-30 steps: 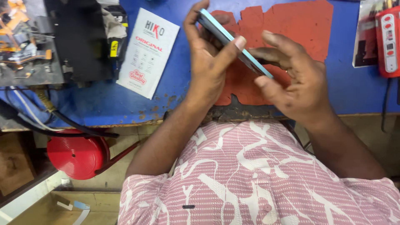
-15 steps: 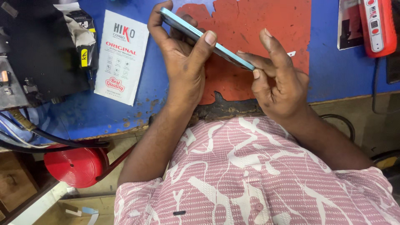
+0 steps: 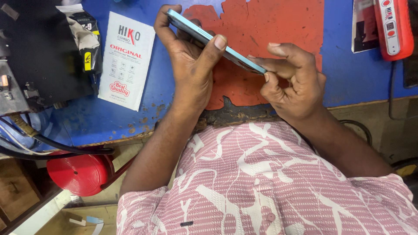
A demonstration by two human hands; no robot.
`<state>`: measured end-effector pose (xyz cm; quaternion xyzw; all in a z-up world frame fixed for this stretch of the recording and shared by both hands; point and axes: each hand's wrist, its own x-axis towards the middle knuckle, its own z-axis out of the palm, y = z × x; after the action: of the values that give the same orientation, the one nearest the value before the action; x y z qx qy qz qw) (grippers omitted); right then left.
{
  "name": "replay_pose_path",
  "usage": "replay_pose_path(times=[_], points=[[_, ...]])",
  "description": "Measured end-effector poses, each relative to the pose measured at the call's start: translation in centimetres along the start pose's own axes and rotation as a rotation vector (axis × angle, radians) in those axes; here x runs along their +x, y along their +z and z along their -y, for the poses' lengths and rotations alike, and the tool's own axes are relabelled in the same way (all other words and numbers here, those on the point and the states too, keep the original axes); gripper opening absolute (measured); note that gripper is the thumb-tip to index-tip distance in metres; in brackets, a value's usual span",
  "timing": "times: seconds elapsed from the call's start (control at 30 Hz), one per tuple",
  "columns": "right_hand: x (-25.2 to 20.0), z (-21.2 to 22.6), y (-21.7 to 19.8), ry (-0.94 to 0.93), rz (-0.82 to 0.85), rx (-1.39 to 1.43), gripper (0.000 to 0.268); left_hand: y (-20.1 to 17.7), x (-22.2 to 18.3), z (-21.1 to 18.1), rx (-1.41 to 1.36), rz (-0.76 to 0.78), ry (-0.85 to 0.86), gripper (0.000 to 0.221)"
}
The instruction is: The person uses a purple screwdriver to remove screws from the back of a smartphone. They then use a metal prying tool to separate the back cover from the phone's frame. The person lifts the back cover to reveal the internal components, including the battery and camera module, and sets the cover aside.
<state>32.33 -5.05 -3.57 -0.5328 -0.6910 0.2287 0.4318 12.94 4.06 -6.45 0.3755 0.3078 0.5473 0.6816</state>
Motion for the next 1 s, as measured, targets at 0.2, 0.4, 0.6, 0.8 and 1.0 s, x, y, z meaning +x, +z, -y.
replay_pose_path(times=[0.2,0.4,0.6,0.8,1.0], points=[[1.1,0.5,-0.7,-0.033,0.043,-0.061,0.038,0.0,-0.1,-0.4,0.032,0.025,0.019,0.076],[2.6,2.5,-2.1,-0.091,0.1,-0.231,0.04,0.5,-0.5,-1.0,0.159,0.082,0.082,0.075],[4.1,3.7,-2.3,-0.117,0.128,-0.249,0.049,0.7,-0.8,-1.1,0.236,0.103,0.134,0.074],[5.3,4.1,-1.4,-0.162,0.083,-0.273,0.048,0.2,-0.7,-0.5,0.197,0.121,0.131,0.068],[5.8,4.7,-0.9,-0.203,0.049,-0.355,0.045,-0.1,-0.7,-0.2,0.216,0.109,0.127,0.065]])
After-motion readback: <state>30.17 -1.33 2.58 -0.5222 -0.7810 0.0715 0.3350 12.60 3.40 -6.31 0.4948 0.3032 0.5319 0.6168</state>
